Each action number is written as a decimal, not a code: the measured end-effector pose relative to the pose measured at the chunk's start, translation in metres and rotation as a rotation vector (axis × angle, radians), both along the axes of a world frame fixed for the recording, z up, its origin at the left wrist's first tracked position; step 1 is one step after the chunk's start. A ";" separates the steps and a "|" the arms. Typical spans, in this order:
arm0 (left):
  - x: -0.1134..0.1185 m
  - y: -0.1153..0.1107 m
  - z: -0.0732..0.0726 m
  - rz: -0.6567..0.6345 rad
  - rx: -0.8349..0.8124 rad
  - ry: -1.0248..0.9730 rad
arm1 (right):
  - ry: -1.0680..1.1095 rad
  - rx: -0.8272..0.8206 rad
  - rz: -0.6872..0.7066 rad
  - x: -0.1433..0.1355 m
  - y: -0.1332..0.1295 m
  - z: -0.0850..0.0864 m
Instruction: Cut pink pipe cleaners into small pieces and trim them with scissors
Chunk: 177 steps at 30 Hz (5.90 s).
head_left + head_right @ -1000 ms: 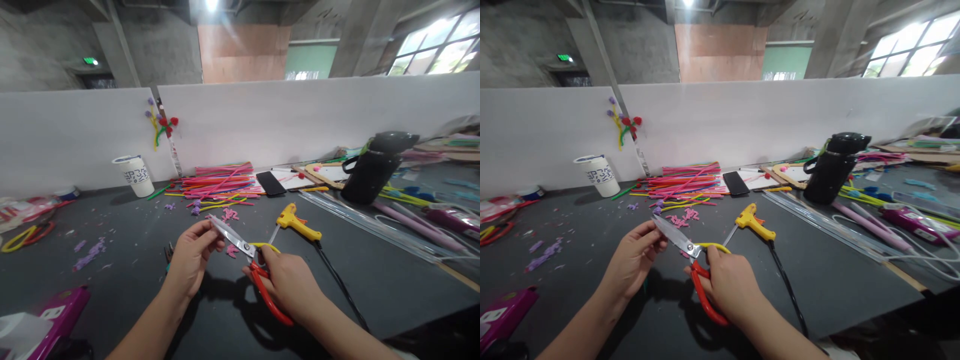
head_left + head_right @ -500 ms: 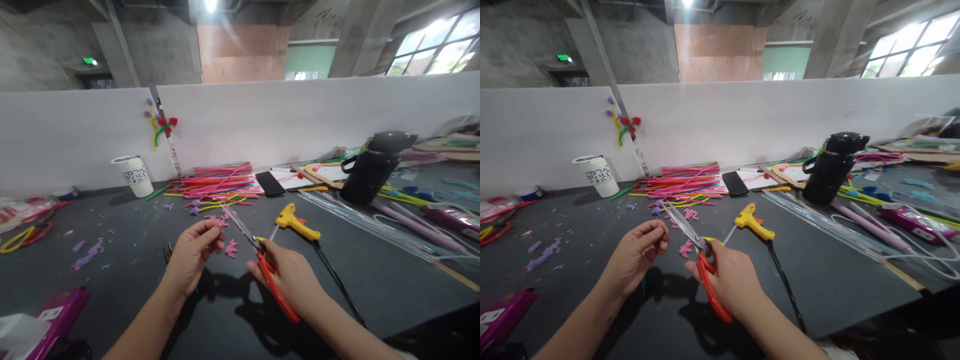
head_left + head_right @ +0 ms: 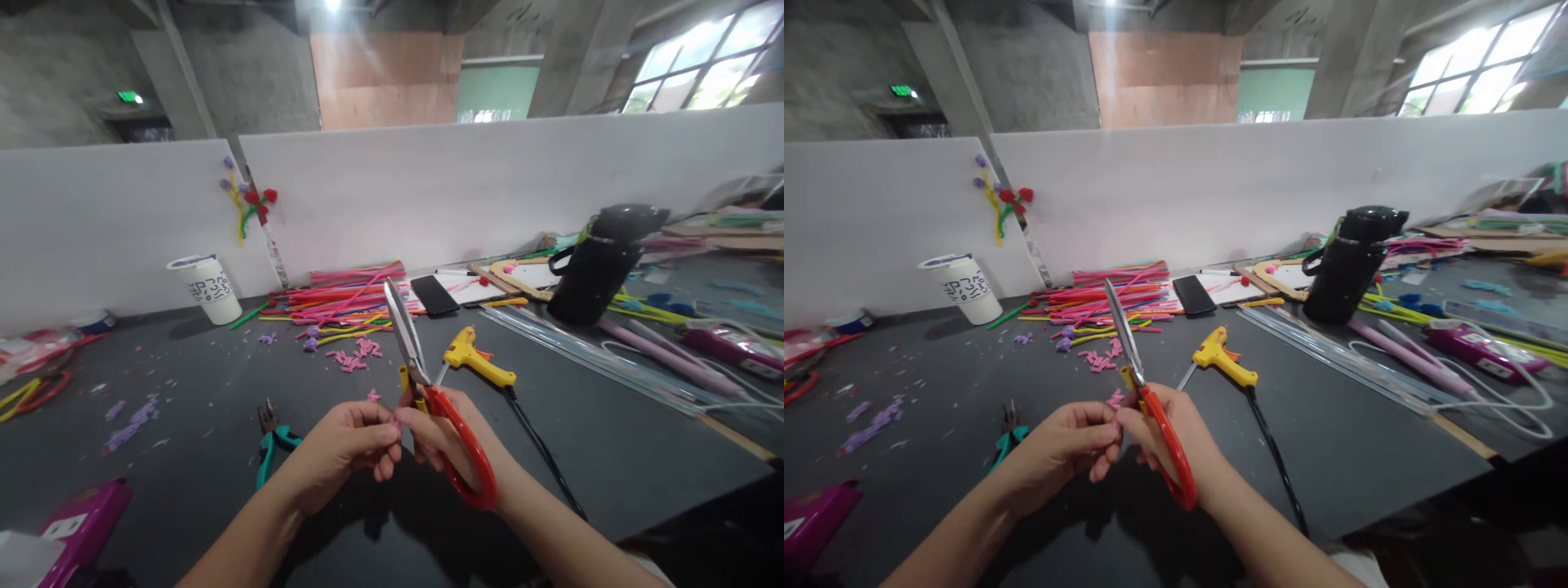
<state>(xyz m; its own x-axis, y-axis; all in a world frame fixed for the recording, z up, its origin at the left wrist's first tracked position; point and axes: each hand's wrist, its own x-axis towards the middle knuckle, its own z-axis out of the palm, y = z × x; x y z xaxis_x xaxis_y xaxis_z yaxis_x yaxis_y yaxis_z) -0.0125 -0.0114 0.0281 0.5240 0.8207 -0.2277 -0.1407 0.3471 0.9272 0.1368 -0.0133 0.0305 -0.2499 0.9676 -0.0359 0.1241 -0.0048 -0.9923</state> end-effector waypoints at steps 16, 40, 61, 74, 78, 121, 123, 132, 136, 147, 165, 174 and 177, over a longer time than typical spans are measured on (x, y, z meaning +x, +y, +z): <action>0.005 0.004 -0.004 0.281 0.268 0.214 | -0.423 0.347 -0.092 0.002 0.002 -0.011; -0.011 0.010 0.013 0.576 0.268 -0.181 | -0.990 0.570 -0.033 0.008 -0.006 -0.017; -0.020 0.016 0.011 0.538 0.325 -0.112 | -0.987 0.519 -0.069 0.011 -0.004 -0.017; -0.018 0.015 0.007 0.512 0.658 0.574 | -0.897 0.330 -0.189 0.025 0.009 -0.013; -0.020 0.019 -0.004 0.296 0.963 1.117 | -0.870 0.312 -0.200 0.027 0.011 -0.012; -0.030 0.084 -0.029 0.169 1.062 1.497 | -0.896 0.415 -0.208 0.022 0.015 -0.010; -0.028 0.085 -0.029 0.205 1.039 1.478 | -0.896 0.420 -0.210 0.022 0.016 -0.012; -0.025 0.083 -0.026 0.256 0.933 1.294 | -0.872 0.451 -0.213 0.021 0.017 -0.014; -0.026 0.077 -0.018 0.315 0.866 1.179 | -0.848 0.428 -0.228 0.023 0.016 -0.012; 0.010 0.021 -0.008 0.168 0.439 0.465 | -0.390 0.245 -0.060 0.013 0.015 -0.017; 0.003 0.012 -0.009 0.225 0.765 0.604 | -0.158 0.107 -0.158 -0.007 0.016 -0.017; 0.006 0.009 -0.009 0.284 0.775 0.665 | -0.187 0.101 -0.119 -0.006 0.013 -0.013; 0.006 0.008 -0.008 0.259 0.782 0.664 | -0.142 0.060 -0.110 -0.006 0.013 -0.013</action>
